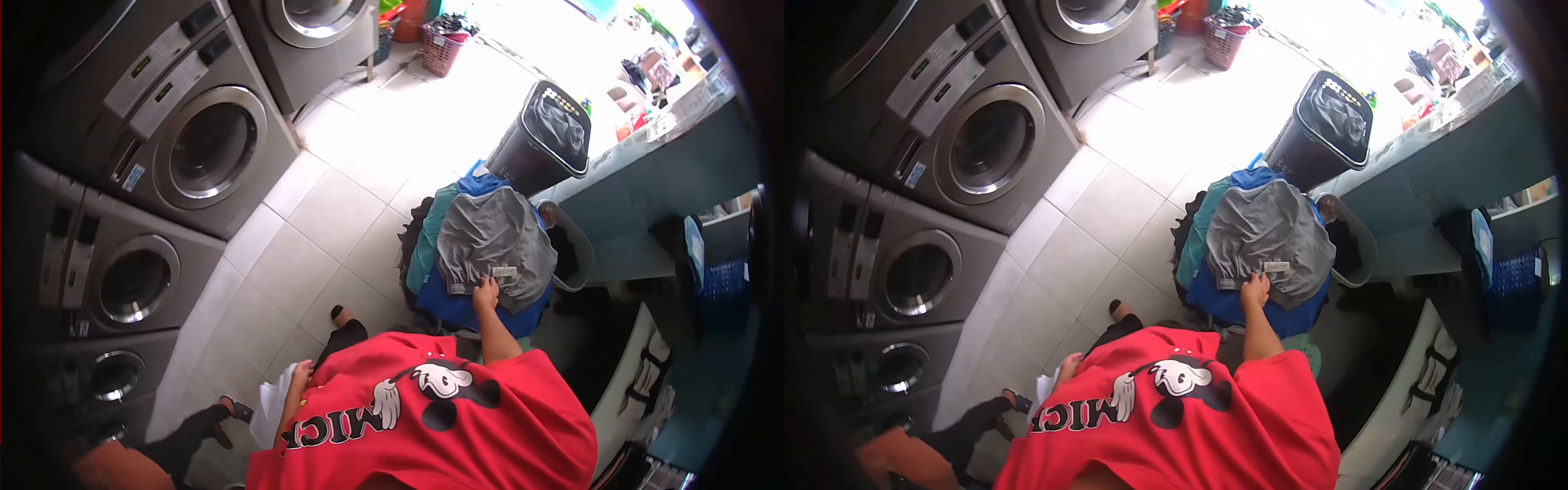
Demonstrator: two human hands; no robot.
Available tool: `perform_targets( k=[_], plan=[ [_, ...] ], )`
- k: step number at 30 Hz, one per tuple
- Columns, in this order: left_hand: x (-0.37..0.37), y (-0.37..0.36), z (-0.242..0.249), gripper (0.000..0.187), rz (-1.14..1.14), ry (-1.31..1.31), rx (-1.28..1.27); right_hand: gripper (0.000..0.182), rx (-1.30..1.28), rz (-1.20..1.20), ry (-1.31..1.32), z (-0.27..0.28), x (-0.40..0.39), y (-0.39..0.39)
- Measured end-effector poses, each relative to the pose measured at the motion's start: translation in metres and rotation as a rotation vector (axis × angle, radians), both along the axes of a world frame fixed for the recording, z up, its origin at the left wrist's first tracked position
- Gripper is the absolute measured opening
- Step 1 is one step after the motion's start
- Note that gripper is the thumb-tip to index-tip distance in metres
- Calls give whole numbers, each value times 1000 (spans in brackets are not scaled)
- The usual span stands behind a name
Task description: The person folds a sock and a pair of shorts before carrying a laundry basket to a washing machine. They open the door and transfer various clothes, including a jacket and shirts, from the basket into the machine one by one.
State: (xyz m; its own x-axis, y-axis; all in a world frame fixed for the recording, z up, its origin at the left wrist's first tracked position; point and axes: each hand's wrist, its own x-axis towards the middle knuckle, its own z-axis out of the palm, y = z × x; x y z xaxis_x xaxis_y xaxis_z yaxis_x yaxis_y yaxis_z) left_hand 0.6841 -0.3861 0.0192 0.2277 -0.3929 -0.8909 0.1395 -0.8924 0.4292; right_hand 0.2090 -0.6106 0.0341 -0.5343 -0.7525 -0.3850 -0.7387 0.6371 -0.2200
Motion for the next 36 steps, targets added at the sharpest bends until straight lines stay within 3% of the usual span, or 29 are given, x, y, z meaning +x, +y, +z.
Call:
perform_targets(
  k=[4,9,14,16,18,19,20,22,25,26,28,30,32,35,36],
  plan=[
    [77,-50,11,35,161,-79,-44,30,-61,-244,-69,3,8,-10],
    [138,-151,2,35,17,-169,80,28,-315,-430,22,9,41,-7],
    [138,-282,-11,36,-106,-125,-27,24,-374,-535,84,11,64,-43],
    [122,-342,-17,39,-129,-76,-68,24,-396,-524,168,-7,61,-74],
    [100,-394,-13,39,-179,-46,-64,23,-542,-461,427,-25,49,-101],
    [94,-412,-9,39,-216,-21,-51,23,-525,-547,418,-20,48,-122],
    [92,-438,-14,39,-230,-22,-46,24,-529,-630,379,5,58,-153],
    [83,-483,-33,37,-697,-120,-143,24,-585,-563,331,9,48,-195],
    [65,-558,-25,36,-645,-102,-290,22,-496,-523,-86,28,42,-249],
    [59,-582,-16,37,-635,-84,-322,22,-487,-529,-79,40,46,-267],
    [58,-619,-21,40,-734,-43,-323,24,-273,-762,-907,62,59,-300],
    [55,-653,-39,44,-928,74,-326,27,-220,-737,-920,43,65,-310],
    [59,-692,-64,48,-924,153,-330,26,-199,-742,-806,30,84,-315],
    [53,-772,-44,50,-904,222,-248,25,-154,-970,-846,16,118,-310],
    [60,-792,-64,48,-908,227,-213,26,-127,-1056,-898,14,130,-304]
  ],
)
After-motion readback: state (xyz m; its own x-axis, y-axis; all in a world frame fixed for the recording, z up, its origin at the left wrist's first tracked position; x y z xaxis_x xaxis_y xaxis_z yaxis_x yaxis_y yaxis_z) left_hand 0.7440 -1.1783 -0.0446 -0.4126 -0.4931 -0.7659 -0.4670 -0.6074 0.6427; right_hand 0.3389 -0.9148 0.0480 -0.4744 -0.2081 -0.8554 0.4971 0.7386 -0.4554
